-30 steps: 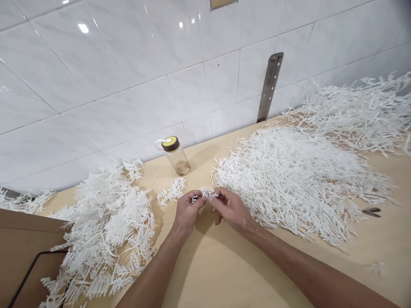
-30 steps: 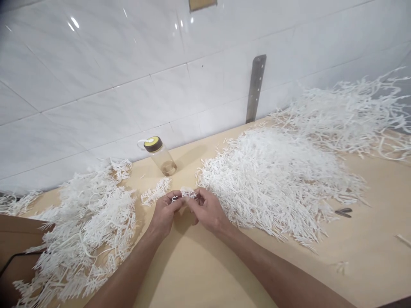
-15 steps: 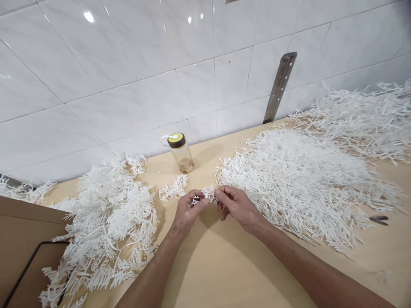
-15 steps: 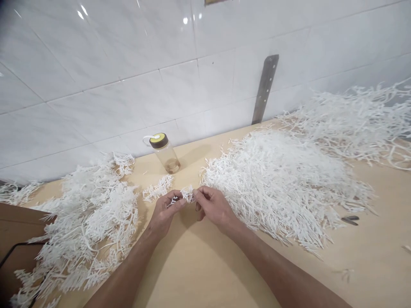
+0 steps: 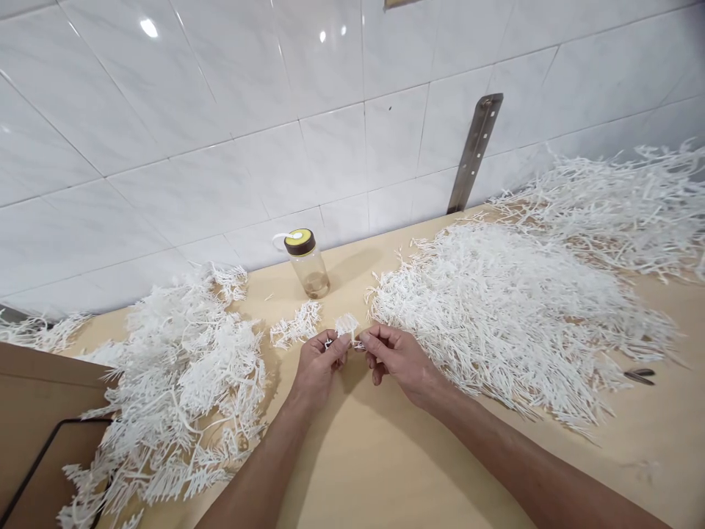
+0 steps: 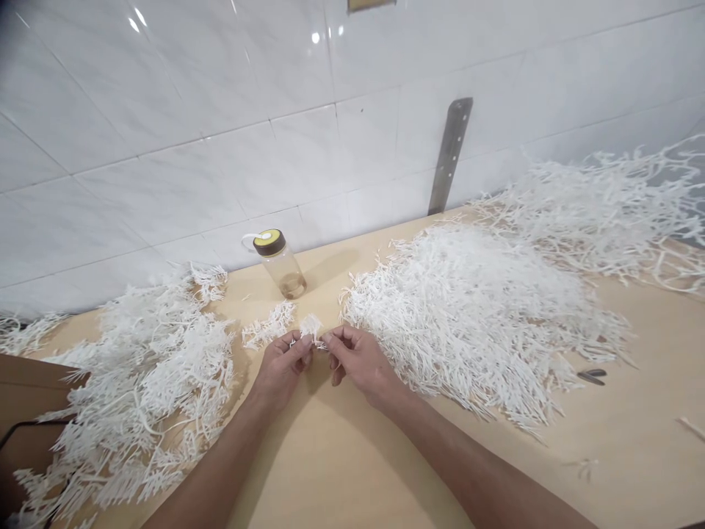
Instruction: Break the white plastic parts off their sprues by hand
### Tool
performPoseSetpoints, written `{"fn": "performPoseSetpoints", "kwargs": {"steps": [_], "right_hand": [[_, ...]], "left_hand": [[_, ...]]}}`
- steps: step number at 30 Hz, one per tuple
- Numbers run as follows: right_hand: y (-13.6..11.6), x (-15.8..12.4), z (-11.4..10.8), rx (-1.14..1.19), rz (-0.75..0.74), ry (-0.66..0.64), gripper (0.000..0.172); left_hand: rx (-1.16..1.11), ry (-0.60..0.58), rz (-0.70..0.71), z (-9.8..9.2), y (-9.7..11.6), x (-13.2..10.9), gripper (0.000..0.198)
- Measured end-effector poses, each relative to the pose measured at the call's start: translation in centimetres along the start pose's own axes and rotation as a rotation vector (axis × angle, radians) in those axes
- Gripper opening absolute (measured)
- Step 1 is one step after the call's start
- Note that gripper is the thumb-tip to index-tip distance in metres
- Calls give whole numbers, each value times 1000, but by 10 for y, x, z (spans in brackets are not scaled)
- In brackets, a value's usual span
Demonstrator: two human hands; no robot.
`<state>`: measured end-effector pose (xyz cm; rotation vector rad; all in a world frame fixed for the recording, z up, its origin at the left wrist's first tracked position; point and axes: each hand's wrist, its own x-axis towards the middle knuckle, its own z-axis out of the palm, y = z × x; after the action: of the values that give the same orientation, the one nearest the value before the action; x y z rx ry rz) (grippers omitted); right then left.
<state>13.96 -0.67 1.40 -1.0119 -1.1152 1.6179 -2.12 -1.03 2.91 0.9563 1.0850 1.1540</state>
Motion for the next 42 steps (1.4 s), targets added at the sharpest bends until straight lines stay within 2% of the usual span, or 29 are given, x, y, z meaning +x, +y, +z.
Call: {"fn": "performPoseSetpoints", "kwargs": {"steps": [6,13,18,23,31,37,42], "right_hand": [[3,0,-1,-13,15,13,40],[3,2,-3,10,8,17,39],[6,2,-5,-47,-12,21,28],[0,0,-4,-251,-111,31,16],[-7,-6,-3,-442,-129,52,22],[-6,-3,-4,-456,-97,60,22],[-11,-7,-3,-418,-84,-70,20]], "left_hand": [[-120,-170,-72,-5,6,1,35],[-147,-253,-111,-8,8,1,31],[-82,-206,-97,-7,6,0,32],[51,-158,-87,-6,2,1,41],[320,35,59,0,0,-1,40],[216,32,70,1,-3,1,44],[104,8,3,-2,-4,2,46]]}}
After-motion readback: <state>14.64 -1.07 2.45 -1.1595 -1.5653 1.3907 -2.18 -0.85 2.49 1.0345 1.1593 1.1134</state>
